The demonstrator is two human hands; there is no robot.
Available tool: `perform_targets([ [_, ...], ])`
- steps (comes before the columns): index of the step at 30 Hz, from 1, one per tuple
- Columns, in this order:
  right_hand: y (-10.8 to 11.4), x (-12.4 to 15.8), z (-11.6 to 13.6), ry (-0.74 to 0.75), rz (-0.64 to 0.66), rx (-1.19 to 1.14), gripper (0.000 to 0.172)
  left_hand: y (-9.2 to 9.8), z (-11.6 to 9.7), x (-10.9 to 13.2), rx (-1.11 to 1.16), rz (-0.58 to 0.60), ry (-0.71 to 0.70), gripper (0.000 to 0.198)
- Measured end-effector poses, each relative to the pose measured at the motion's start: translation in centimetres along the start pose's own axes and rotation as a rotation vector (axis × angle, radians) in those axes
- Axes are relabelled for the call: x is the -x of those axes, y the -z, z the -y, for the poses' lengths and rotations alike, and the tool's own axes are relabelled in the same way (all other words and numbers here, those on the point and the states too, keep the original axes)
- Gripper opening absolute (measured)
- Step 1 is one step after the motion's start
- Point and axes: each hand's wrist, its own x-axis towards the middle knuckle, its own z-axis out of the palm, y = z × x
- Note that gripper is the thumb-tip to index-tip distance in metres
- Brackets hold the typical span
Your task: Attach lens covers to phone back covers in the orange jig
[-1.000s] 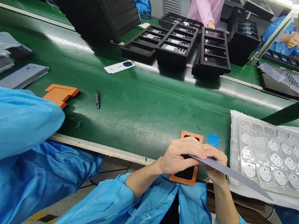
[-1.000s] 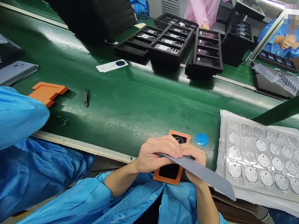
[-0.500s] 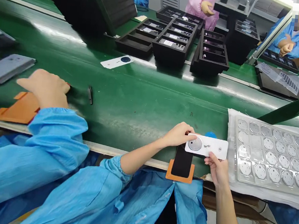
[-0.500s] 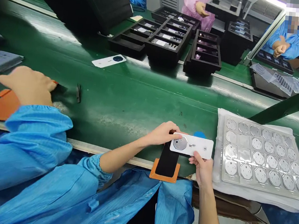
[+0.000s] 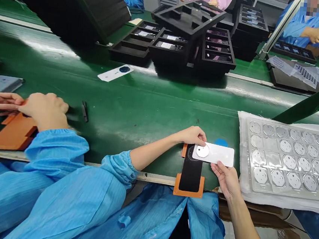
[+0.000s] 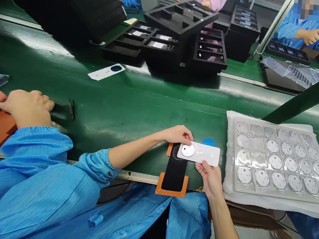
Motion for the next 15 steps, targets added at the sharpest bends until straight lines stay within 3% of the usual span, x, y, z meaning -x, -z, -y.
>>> perform_targets([
  [7,-0.20,0.37,0.15,-0.018,-0.021,-0.016,0.044,0.58,-0.51,-0.59,-0.009,0.081,0.077,0.021],
  [15,-0.40,0.39,0.47,-0.058,-0.038,-0.041,0.043,0.33,-0.96,-0.51,-0.018,0.061,0.105,0.015],
])
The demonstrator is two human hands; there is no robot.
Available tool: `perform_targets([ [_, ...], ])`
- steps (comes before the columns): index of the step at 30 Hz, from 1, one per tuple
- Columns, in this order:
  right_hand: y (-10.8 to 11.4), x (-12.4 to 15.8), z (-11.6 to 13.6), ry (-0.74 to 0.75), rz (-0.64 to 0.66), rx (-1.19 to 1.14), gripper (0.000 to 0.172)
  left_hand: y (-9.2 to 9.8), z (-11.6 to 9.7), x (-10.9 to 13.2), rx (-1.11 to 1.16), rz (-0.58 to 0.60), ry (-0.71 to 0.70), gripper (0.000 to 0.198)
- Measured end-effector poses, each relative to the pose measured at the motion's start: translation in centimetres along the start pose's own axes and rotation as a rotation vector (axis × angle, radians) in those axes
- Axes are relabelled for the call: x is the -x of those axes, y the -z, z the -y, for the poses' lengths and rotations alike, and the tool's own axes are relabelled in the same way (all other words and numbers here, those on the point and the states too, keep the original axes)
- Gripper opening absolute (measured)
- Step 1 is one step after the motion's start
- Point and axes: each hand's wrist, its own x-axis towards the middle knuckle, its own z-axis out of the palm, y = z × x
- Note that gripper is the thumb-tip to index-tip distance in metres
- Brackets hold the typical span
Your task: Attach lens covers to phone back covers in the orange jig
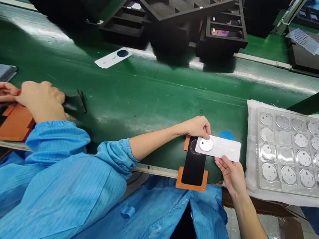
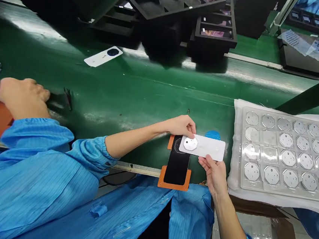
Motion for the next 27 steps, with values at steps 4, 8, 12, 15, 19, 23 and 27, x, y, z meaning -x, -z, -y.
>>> perform_targets([
  [4,0.0,0.3,0.2,0.009,0.016,-0.056,0.042,-0.7,-0.4,2.2,0.125,-0.137,-0.095,0.027],
  [8,0.1,0.7,-0.4,0.069,0.081,-0.161,0.038,-3.1,-1.4,6.6,0.393,-0.331,-0.256,0.037],
  [12,0.2,0.7,-1.4,0.072,0.185,-0.149,0.034,-5.7,-2.6,10.2,0.350,-0.653,-0.443,0.010],
  [15,0.1,0.8,-1.2,0.144,0.255,-0.017,0.042,-6.2,-3.9,11.6,0.229,-0.866,-0.701,0.005],
  [19,-0.4,1.1,0.1,0.360,0.286,0.233,0.045,-5.6,-5.8,12.6,0.153,-0.904,-0.982,0.014],
  [23,-1.0,1.1,0.6,0.503,0.310,0.406,0.027,-5.3,-7.0,13.2,0.166,-0.902,-1.087,0.016],
  [27,-1.6,0.4,0.2,0.502,0.311,0.417,0.032,-5.7,-7.3,13.4,0.219,-0.844,-1.105,0.013],
])
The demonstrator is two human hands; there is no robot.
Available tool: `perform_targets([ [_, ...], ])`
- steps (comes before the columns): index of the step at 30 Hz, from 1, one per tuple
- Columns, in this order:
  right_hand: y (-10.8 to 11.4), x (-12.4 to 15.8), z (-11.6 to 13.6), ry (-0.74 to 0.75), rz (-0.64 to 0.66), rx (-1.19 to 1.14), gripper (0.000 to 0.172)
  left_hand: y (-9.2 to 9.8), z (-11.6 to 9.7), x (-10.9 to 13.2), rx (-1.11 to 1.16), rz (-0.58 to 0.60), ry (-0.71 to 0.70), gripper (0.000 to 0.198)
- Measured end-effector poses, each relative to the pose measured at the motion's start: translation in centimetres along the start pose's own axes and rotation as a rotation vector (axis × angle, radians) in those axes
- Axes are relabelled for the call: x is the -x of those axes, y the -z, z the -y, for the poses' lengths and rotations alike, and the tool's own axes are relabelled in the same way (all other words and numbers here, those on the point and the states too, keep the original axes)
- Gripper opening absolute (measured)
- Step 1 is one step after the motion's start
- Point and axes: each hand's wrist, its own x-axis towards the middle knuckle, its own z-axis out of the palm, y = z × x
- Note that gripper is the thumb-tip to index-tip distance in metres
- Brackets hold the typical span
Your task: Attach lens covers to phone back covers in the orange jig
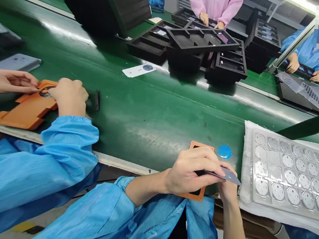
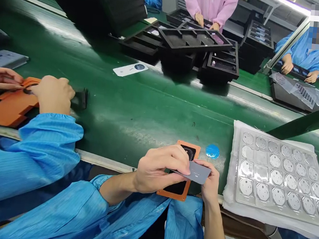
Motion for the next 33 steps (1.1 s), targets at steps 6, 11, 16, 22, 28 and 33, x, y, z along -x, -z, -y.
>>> perform_targets([
  [6,-0.8,-0.2,-1.1,-0.017,0.006,0.002,0.027,0.6,1.2,0.4,0.074,-0.160,0.284,0.012],
  [11,-2.0,-2.3,0.4,0.024,-0.071,-0.016,0.024,2.9,5.5,-0.4,0.214,-0.348,0.655,0.030],
  [16,-3.8,-11.5,5.2,0.153,-0.216,-0.334,0.027,4.0,10.3,0.7,0.012,-0.236,0.789,0.037],
  [22,-6.3,-14.4,4.4,-0.084,-0.066,-0.372,0.031,2.9,12.8,5.0,-0.363,0.242,0.735,0.040],
  [28,-2.7,-4.9,4.5,-0.024,0.191,0.209,0.032,2.0,13.1,6.7,-0.552,0.448,0.577,0.027],
  [33,8.1,-5.4,9.7,0.203,-0.127,0.921,0.026,1.9,13.5,6.5,-0.590,0.476,0.607,0.026],
])
